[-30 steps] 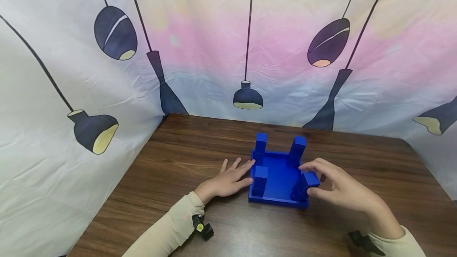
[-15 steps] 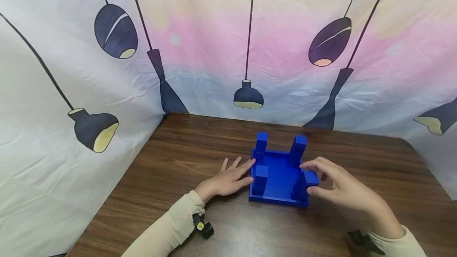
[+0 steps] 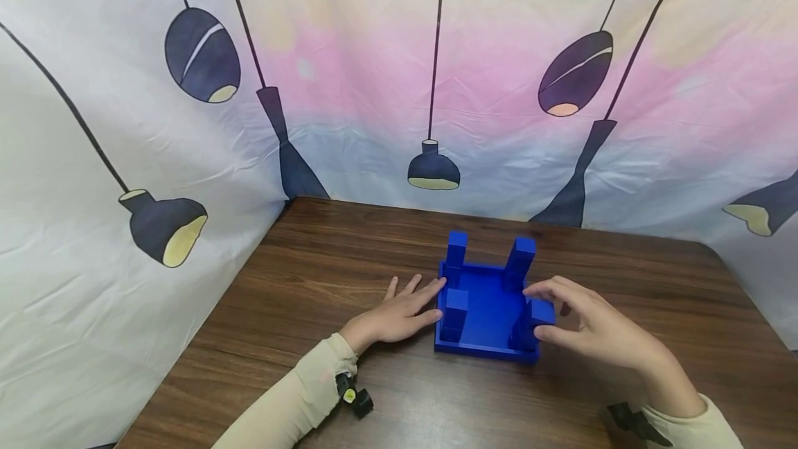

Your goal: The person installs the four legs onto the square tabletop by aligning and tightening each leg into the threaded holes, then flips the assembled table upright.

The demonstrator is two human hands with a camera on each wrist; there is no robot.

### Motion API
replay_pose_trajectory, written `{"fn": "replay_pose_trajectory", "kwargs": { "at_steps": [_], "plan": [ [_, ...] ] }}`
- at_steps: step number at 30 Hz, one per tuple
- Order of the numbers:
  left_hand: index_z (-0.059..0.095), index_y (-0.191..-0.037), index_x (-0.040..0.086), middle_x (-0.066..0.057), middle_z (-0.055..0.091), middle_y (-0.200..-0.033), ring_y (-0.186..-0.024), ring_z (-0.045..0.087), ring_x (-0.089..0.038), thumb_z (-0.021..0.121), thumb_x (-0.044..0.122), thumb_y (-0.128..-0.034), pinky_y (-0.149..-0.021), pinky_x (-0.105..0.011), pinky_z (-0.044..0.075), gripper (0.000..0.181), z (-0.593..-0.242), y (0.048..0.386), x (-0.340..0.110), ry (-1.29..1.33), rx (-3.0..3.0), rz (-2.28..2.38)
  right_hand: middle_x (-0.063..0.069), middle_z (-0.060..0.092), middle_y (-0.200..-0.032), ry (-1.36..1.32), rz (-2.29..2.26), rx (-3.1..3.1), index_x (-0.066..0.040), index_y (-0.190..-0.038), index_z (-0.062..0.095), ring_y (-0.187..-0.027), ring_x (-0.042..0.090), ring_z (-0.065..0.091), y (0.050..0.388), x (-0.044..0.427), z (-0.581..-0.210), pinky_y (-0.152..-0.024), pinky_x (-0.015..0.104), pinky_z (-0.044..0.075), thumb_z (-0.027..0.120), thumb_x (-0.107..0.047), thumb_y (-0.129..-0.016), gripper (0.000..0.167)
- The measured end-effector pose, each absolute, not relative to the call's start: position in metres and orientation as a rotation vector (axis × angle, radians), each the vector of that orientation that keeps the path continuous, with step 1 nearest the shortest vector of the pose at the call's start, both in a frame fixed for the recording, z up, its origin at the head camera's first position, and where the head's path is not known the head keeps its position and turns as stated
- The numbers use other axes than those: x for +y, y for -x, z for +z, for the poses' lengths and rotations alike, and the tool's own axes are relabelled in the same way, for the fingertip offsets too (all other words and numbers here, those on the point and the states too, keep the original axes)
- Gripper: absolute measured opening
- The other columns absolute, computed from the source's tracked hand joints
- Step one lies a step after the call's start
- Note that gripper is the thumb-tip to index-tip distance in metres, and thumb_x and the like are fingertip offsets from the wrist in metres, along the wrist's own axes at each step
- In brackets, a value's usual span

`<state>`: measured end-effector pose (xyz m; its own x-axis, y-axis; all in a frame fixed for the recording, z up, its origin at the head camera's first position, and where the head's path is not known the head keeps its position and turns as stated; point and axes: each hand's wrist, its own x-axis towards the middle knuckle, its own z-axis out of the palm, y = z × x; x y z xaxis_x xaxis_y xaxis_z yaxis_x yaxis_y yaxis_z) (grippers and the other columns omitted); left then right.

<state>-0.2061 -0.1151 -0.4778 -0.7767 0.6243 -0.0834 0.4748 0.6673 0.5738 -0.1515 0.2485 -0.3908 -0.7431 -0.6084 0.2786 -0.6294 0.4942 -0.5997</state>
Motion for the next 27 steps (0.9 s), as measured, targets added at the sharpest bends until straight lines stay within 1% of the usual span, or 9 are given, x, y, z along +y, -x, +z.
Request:
{"fn": "replay_pose_trajectory", "kwargs": {
  "at_steps": [3,9,13,16,17,20,24,27],
  "plan": [
    [0.013,-0.172,0.03,0.003,0.02,-0.174,-0.163,-0.001,-0.028,0.033,0.058,-0.1123,-0.124,-0.062,-0.015,0.069,-0.4781,0.2064,-0.1152,-0.881,2.611,0.784,0.006,0.066,-0.129,-1.123,1.098,-2.672,-0.024,-0.138,0.061,-0.09,0.009,0.055,0.1514,0.248,-0.3909,-0.066,0.029,0.055,0.082,-0.015,-0.095,0.049],
    [0.013,-0.172,0.029,0.003,0.02,-0.174,-0.163,-0.001,-0.028,0.033,0.059,-0.1122,-0.124,-0.062,-0.015,0.069,-0.4787,0.2074,-0.1151,-0.882,2.612,0.787,0.006,0.066,-0.13,-1.174,1.076,-2.668,-0.025,-0.143,0.059,-0.086,0.008,0.054,0.1512,0.2493,-0.3917,-0.058,0.024,0.049,0.085,-0.01,-0.09,0.061],
    [0.012,-0.172,0.03,0.003,0.02,-0.174,-0.163,-0.001,-0.028,0.033,0.059,-0.1121,-0.124,-0.062,-0.015,0.069,-0.4792,0.2074,-0.1152,-0.879,2.613,0.788,0.006,0.066,-0.133,-1.22,1.052,-2.684,-0.023,-0.148,0.057,-0.082,0.011,0.054,0.1521,0.2504,-0.393,-0.056,0.022,0.047,0.083,0.003,-0.085,0.073],
    [0.012,-0.172,0.03,0.003,0.019,-0.174,-0.163,-0.001,-0.028,0.033,0.059,-0.1121,-0.124,-0.062,-0.015,0.069,-0.4796,0.2073,-0.1153,-0.881,2.614,0.785,0.005,0.065,-0.135,-1.252,1.048,-2.675,-0.017,-0.149,0.057,-0.081,0.014,0.053,0.1525,0.2504,-0.3939,-0.057,0.022,0.047,0.079,0.014,-0.079,0.079],
    [0.012,-0.172,0.03,0.003,0.019,-0.174,-0.163,-0.001,-0.028,0.033,0.059,-0.1121,-0.124,-0.062,-0.015,0.069,-0.4795,0.2072,-0.1153,-0.881,2.614,0.784,0.005,0.064,-0.135,-1.262,1.049,-2.672,-0.015,-0.149,0.057,-0.081,0.013,0.053,0.1526,0.2503,-0.3941,-0.057,0.022,0.047,0.076,0.016,-0.079,0.079],
    [0.012,-0.172,0.03,0.003,0.019,-0.174,-0.163,-0.001,-0.028,0.033,0.059,-0.1122,-0.124,-0.061,-0.015,0.069,-0.4793,0.207,-0.1154,-0.879,2.614,0.779,0.006,0.065,-0.134,-1.259,1.069,-2.674,-0.014,-0.148,0.057,-0.081,0.011,0.053,0.1529,0.2498,-0.3944,-0.057,0.023,0.047,0.073,0.019,-0.078,0.079],
    [0.012,-0.172,0.029,0.003,0.019,-0.174,-0.163,-0.001,-0.028,0.034,0.058,-0.1122,-0.123,-0.062,-0.015,0.07,-0.4786,0.2068,-0.1152,-0.88,2.611,0.777,0.006,0.065,-0.134,-1.236,1.089,-2.687,-0.019,-0.148,0.058,-0.08,0.009,0.054,0.1533,0.25,-0.3948,-0.058,0.024,0.048,0.073,0.016,-0.082,0.076],
    [0.012,-0.172,0.029,0.003,0.019,-0.174,-0.163,-0.001,-0.028,0.034,0.058,-0.1123,-0.123,-0.062,-0.015,0.07,-0.4786,0.2065,-0.115,-0.88,2.611,0.775,0.004,0.064,-0.136,-1.223,1.074,-2.691,-0.021,-0.147,0.058,-0.084,0.008,0.055,0.1534,0.2507,-0.3952,-0.06,0.024,0.05,0.075,0.014,-0.083,0.076]
  ]
}}
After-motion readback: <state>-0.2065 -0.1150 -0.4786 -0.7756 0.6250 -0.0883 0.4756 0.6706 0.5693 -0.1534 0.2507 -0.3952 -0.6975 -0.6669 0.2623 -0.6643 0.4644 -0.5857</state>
